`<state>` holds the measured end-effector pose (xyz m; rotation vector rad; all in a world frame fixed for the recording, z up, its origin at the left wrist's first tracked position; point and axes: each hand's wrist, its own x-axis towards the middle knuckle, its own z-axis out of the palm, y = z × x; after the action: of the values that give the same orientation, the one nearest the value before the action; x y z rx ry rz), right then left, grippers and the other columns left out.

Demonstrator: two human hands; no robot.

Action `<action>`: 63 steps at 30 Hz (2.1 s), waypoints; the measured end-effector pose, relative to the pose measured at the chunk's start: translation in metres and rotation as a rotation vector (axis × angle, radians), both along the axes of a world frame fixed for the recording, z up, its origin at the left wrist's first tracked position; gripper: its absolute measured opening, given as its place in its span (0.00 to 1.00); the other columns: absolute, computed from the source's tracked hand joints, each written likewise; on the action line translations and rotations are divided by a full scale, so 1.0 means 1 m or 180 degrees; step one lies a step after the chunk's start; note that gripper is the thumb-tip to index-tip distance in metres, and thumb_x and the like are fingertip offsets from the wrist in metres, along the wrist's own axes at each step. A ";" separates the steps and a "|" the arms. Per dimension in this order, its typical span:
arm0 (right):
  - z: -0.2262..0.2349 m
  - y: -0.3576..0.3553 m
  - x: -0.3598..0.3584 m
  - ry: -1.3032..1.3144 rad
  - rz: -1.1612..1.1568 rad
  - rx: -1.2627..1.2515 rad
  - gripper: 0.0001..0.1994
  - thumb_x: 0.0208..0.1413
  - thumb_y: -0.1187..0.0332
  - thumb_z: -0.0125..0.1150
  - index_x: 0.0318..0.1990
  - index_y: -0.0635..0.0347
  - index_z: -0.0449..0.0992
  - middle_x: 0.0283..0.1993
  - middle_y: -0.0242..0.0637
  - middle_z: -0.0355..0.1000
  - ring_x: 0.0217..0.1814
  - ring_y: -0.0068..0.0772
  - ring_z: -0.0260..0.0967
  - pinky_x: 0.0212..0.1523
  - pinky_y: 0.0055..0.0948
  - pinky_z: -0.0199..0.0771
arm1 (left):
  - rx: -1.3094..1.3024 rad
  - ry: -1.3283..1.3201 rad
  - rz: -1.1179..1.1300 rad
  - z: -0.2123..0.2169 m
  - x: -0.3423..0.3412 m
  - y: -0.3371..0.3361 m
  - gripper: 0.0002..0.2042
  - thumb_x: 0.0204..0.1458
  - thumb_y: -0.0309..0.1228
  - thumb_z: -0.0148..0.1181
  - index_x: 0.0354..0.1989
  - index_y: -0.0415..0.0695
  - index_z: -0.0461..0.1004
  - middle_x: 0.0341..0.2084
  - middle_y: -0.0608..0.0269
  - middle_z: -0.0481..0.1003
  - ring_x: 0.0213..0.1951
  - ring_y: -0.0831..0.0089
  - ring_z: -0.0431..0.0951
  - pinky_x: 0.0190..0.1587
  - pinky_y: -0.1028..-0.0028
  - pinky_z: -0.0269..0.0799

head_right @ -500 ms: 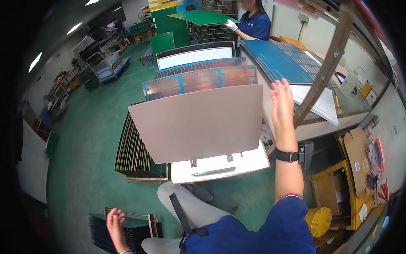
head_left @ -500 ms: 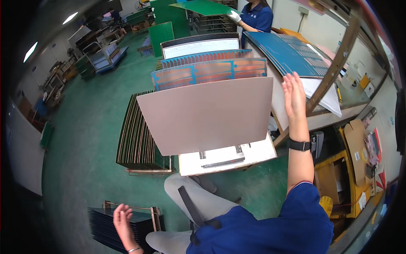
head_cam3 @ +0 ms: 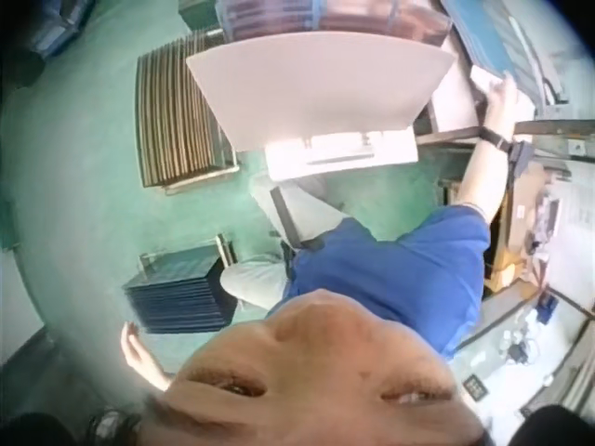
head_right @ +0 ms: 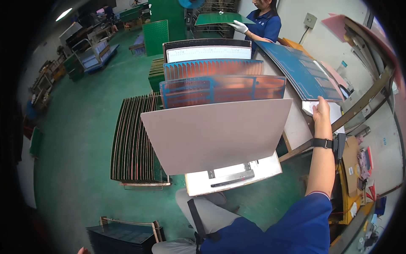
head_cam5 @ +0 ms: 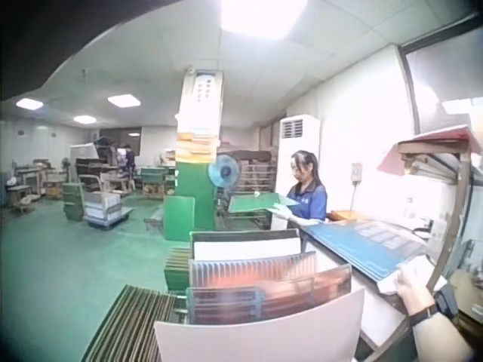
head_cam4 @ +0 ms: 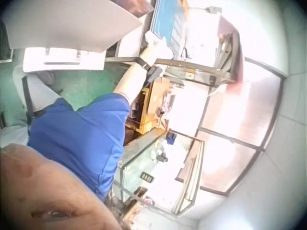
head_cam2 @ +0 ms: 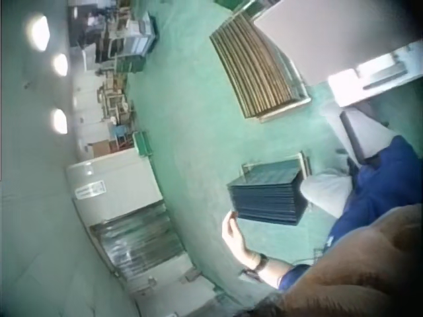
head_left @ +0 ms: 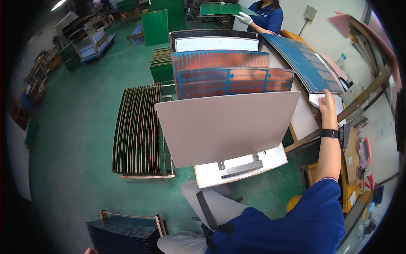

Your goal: Sorting and arranging thin metal stencil-like panels into racks and stacks on a fabrication floor.

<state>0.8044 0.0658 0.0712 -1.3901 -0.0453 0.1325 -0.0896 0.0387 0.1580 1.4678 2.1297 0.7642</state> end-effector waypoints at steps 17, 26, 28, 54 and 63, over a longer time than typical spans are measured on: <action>-0.033 -0.005 0.064 0.0413 -0.0796 -0.1009 0.16 0.39 0.75 0.48 0.40 0.70 0.69 0.36 0.40 0.69 0.33 0.33 0.65 0.33 0.31 0.64 | -0.1242 -0.2664 -0.3080 0.028 0.285 0.185 0.11 0.54 0.25 0.48 0.44 0.38 0.71 0.40 0.60 0.73 0.44 0.73 0.72 0.48 0.74 0.66; 0.016 0.047 0.006 0.0277 -0.1004 -0.0730 0.22 0.45 0.81 0.46 0.52 0.72 0.61 0.48 0.47 0.66 0.47 0.38 0.66 0.49 0.31 0.64 | -0.2542 -0.3284 -0.4159 0.054 0.552 0.226 0.16 0.57 0.31 0.46 0.53 0.39 0.63 0.46 0.55 0.70 0.48 0.68 0.70 0.52 0.70 0.64; 0.018 0.050 0.001 0.0305 -0.1135 -0.0683 0.22 0.46 0.81 0.46 0.53 0.72 0.59 0.49 0.47 0.64 0.49 0.37 0.65 0.51 0.31 0.62 | -0.2627 -0.3437 -0.4301 0.038 0.605 0.233 0.19 0.58 0.34 0.45 0.56 0.40 0.59 0.50 0.54 0.66 0.52 0.67 0.67 0.55 0.69 0.62; 0.047 0.052 0.008 -0.0439 -0.1408 -0.0070 0.22 0.51 0.80 0.51 0.54 0.70 0.58 0.52 0.45 0.62 0.50 0.35 0.64 0.50 0.29 0.66 | -0.3058 -0.3073 -0.2101 -0.016 0.835 0.226 0.15 0.51 0.34 0.58 0.39 0.34 0.67 0.31 0.56 0.74 0.27 0.71 0.75 0.26 0.73 0.72; 0.045 0.052 -0.002 0.1255 -0.1058 0.1085 0.20 0.52 0.74 0.55 0.52 0.69 0.62 0.50 0.42 0.65 0.47 0.33 0.66 0.43 0.28 0.73 | -0.3185 -0.3303 -0.2330 -0.013 0.825 0.238 0.11 0.51 0.35 0.58 0.37 0.43 0.68 0.29 0.63 0.75 0.26 0.77 0.75 0.25 0.76 0.71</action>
<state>0.8025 0.1181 0.1164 -0.9953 0.4699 0.1127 0.7349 0.2764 0.1446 0.8291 0.8029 0.0430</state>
